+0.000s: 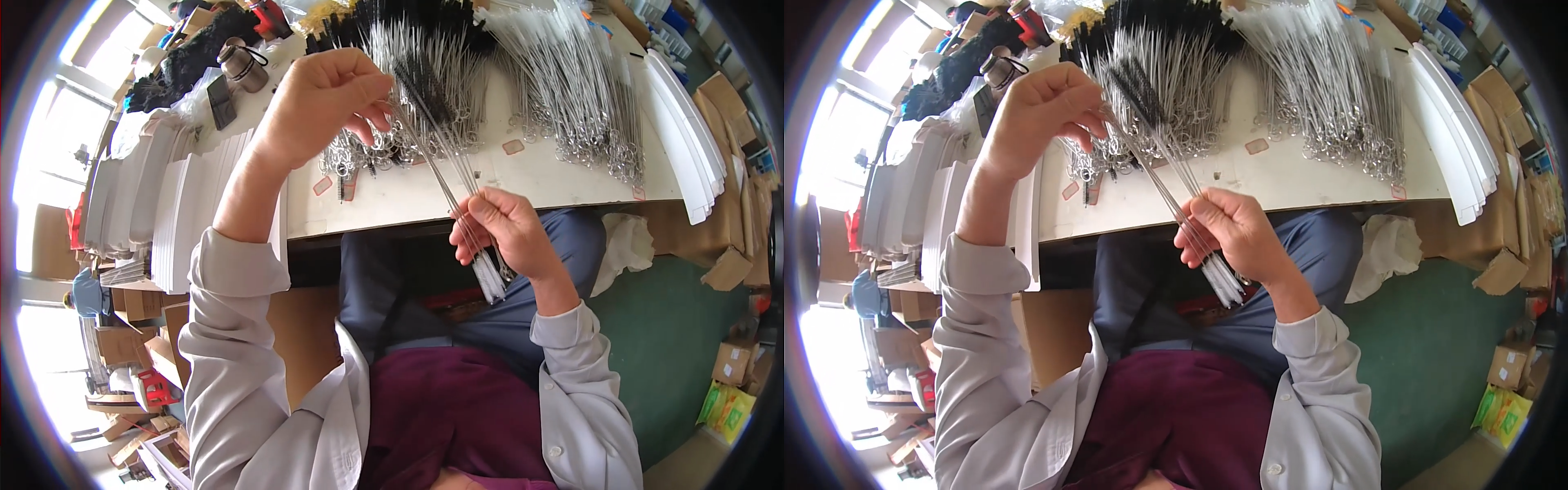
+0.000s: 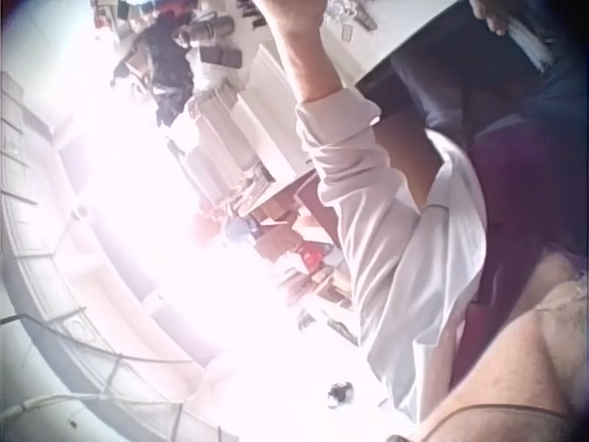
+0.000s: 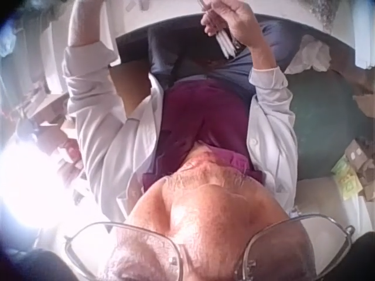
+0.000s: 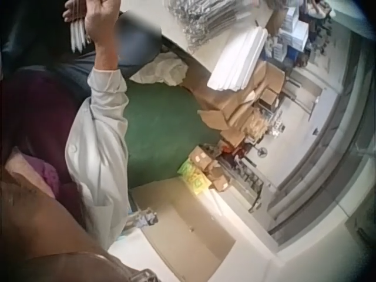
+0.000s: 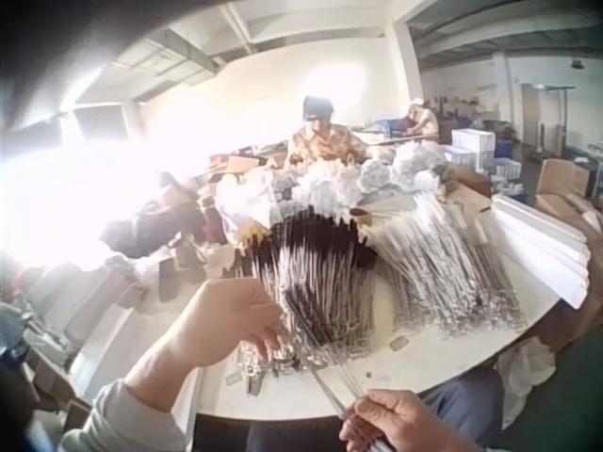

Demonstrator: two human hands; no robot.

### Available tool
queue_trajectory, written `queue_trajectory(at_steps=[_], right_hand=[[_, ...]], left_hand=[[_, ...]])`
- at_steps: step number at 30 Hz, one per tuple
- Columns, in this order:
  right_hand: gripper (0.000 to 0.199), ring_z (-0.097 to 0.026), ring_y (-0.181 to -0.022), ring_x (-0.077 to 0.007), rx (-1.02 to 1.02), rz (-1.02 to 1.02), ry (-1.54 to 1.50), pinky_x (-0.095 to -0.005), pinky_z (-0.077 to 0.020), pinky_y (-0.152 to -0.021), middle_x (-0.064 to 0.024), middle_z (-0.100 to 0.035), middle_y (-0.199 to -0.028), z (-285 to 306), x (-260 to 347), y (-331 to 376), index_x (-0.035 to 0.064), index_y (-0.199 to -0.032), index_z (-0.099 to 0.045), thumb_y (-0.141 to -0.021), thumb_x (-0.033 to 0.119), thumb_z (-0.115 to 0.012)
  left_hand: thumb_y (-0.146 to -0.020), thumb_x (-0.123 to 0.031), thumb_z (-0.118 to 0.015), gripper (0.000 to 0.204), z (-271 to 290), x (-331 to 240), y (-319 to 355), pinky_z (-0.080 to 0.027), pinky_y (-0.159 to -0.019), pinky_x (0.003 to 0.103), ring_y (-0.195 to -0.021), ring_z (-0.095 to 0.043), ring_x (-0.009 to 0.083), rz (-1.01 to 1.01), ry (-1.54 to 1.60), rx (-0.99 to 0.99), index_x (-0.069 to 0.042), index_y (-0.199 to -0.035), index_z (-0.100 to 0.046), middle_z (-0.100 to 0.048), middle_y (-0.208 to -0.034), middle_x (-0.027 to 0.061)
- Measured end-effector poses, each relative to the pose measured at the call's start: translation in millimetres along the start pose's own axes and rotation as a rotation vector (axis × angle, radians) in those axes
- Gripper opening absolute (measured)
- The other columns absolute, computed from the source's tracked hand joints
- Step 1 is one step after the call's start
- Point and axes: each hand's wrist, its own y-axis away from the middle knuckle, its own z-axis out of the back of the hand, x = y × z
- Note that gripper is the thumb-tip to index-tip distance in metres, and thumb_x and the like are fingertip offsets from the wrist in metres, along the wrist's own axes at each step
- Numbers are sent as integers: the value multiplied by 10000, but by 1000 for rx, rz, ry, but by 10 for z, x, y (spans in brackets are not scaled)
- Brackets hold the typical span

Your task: Packaging small metal-handled brushes into long white cardboard boxes at a workshop table.

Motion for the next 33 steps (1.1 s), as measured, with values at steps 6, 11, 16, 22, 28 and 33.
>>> queue_trajectory(at_steps=[6, 11, 16, 22, 28, 33], right_hand=[[341, -694, -647, -163, -2, -48, -6, -294, -595, -600, -122, -709, -829, -26, -187, 65, -51, -1105, -651, -1122, 249, -490], [339, -672, -636, -143, -22, -103, 0, -281, -581, -596, -110, -705, -830, -93, -257, 62, -55, -1112, -653, -1121, 244, -493], [340, -577, -552, -86, -52, -105, 65, -229, -478, -513, -68, -675, -770, -127, -293, 33, -38, -1102, -666, -1125, 249, -484], [360, -472, -515, -40, -87, -89, 98, -215, -397, -476, -21, -611, -691, -191, -329, 38, -17, -1089, -689, -1121, 293, -508], [369, -444, -542, -24, -105, -61, 203, -218, -358, -493, 25, -558, -666, -182, -380, 46, 13, -1071, -717, -1100, 346, -560], [379, -439, -585, -33, -129, -58, 277, -234, -366, -529, 42, -513, -657, -151, -482, 34, 8, -1035, -715, -1104, 343, -553]], left_hand=[[-1017, -153, -679, 194, -42, 296, 62, -543, -609, 253, -668, -658, 91, -118, -260, -107, 3, -902, -687, -692, -757, 38], [-962, -99, -725, 151, -133, 507, 157, -464, -557, 260, -600, -542, 66, -267, -465, -232, -6, -851, -682, -627, -652, 15], [-1001, -69, -677, 115, -73, 564, 166, -521, -623, 234, -683, -622, 63, -207, -430, -228, 19, -928, -683, -665, -755, 17], [-1007, -74, -666, 125, -61, 679, 197, -505, -601, 229, -649, -608, 61, -96, -283, -282, 12, -920, -691, -662, -736, 20], [-1006, -87, -673, 131, -73, 792, 217, -500, -603, 227, -647, -606, 57, -66, -256, -304, 9, -920, -699, -669, -739, 18], [-923, -82, -747, 116, -189, 888, 280, -495, -542, 297, -579, -638, 134, -299, -451, -441, -14, -850, -688, -671, -684, 84]])
